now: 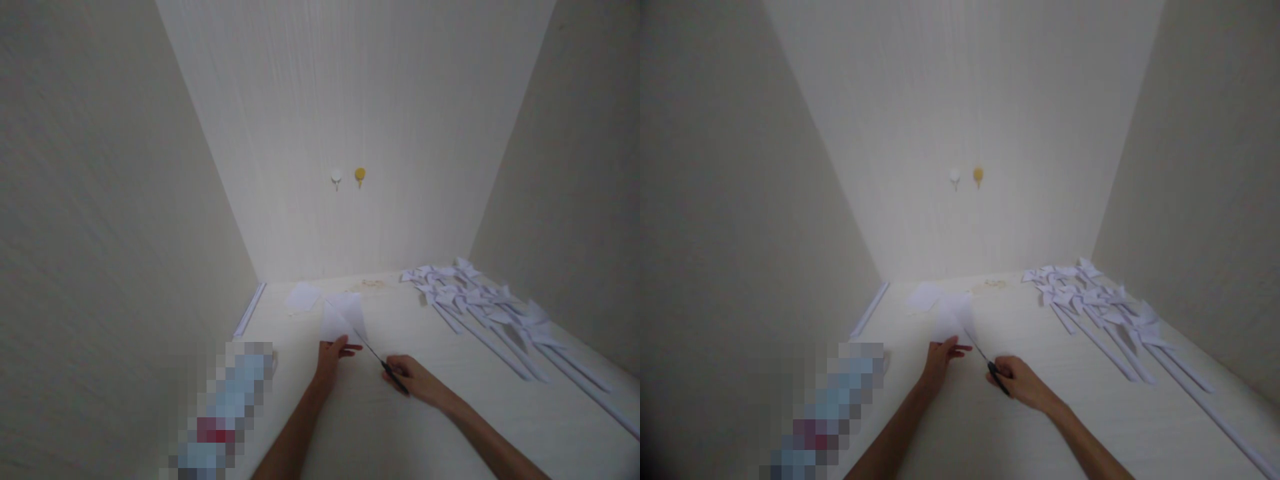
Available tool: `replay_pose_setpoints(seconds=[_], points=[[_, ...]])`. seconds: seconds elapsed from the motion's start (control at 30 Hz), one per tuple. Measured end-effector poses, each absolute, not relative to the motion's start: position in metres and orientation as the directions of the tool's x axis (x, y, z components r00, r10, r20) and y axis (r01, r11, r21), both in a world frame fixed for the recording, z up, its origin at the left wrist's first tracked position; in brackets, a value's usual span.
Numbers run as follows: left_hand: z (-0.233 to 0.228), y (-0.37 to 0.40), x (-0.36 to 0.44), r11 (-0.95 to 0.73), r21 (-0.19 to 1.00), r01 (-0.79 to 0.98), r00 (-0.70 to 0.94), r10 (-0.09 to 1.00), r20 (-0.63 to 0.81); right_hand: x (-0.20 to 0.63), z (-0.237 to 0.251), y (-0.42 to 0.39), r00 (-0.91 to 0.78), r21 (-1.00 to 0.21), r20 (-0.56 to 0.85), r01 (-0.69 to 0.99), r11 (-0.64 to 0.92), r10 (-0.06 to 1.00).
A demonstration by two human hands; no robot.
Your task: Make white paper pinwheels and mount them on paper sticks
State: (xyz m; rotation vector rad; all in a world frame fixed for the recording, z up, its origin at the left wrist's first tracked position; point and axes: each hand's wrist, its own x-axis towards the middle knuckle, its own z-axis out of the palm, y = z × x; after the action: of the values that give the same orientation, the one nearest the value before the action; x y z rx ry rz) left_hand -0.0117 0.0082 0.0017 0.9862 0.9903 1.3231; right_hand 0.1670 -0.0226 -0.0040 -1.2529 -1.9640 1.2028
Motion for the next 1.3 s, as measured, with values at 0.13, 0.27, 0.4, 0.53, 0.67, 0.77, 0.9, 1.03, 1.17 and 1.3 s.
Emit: replay_pose_setpoints(seconds=[0.13,0.27,0.4,0.53,0.67,0.77,0.9,1.03,1.17,1.3], points=[[0.0019,0.0078,-0.0116,0.007,0.961,-0.277,0.019,1.0,-0.002,0.1677,-0.0054,-0.0223,-0.448,-0.877,-0.025,0.439,0.195,0.894],[0.0017,0.0076,-0.0119,0.007,0.965,-0.263,0.028,1.0,0.0,0.1681,-0.0054,-0.023,-0.455,-0.885,-0.04,0.428,0.18,0.889],[0.0021,0.0068,-0.0125,0.015,0.968,-0.249,0.053,0.999,-0.002,0.1685,-0.0042,-0.0234,-0.466,-0.878,-0.029,0.435,0.201,0.884],[0.0025,0.006,-0.0129,0.016,0.967,-0.253,0.067,0.998,0.001,0.1685,-0.0047,-0.0233,-0.462,-0.878,-0.026,0.434,0.2,0.886],[0.0028,0.0061,-0.0123,0.02,0.972,-0.236,0.069,0.998,-0.004,0.1685,-0.0074,-0.0227,-0.465,-0.888,-0.032,0.419,0.189,0.885],[0.0034,0.006,-0.0116,0.02,0.977,-0.214,0.074,0.997,-0.004,0.1688,-0.008,-0.0225,-0.462,-0.888,-0.021,0.417,0.196,0.887],[0.004,0.0052,-0.0111,0.024,0.98,-0.198,0.082,0.997,-0.008,0.1689,-0.0062,-0.0231,-0.454,-0.882,-0.029,0.43,0.191,0.891],[0.0035,0.0051,-0.011,0.025,0.981,-0.195,0.089,0.996,-0.007,0.1682,-0.0053,-0.0234,-0.449,-0.885,-0.017,0.423,0.196,0.893],[0.0035,0.0048,-0.0109,0.02,0.98,-0.196,0.086,0.996,-0.003,0.1677,-0.0046,-0.0233,-0.458,-0.886,-0.024,0.422,0.193,0.889],[0.0052,0.0039,-0.011,0.02,0.981,-0.192,0.089,0.996,-0.003,0.1674,-0.0035,-0.0233,-0.463,-0.875,-0.012,0.434,0.216,0.886]])
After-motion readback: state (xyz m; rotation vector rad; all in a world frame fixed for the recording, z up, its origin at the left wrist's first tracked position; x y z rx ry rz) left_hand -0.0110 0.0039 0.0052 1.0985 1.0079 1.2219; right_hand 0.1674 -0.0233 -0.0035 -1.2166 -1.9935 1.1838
